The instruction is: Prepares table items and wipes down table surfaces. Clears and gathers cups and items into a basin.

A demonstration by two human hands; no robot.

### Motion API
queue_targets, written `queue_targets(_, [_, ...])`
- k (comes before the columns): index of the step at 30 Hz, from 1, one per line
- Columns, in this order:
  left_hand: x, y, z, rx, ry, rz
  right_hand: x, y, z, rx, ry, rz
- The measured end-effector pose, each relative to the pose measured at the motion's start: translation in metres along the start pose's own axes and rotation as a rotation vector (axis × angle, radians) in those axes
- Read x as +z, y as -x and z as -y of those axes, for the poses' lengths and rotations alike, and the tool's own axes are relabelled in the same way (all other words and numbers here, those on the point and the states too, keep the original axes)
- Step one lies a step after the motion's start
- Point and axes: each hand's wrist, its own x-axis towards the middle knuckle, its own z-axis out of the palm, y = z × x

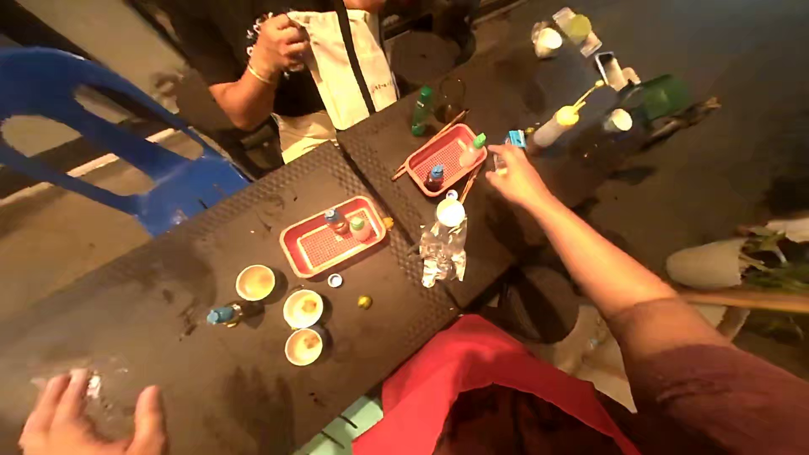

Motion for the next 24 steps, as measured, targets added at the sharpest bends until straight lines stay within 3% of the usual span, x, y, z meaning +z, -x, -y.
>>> queue_targets(3, [0.033,0.018,-0.076,0.029,0.105,0.057,0.008,-0.081,-0.02,-0.104,0.171,0.032])
queue_targets(5, [0.062,0.023,-0.131,-0.03,0.169,0.099,0.021,-0.12,-0.034,-0.078,0.228,0.13])
queue_targets(10, [0.138,0.044,-0.207,-0.153,0.333,0.219,0.038,-0.148,-0.034,-0.183,0.305,0.324])
queue_targets(16, [0.154,0.061,-0.231,-0.266,0.365,0.351,0.068,-0.129,0.001,-0.499,0.285,0.479])
queue_targets(24, [0.14,0.06,-0.219,-0.411,0.396,0.464,0.093,-0.124,0.008,-0.776,0.376,0.448])
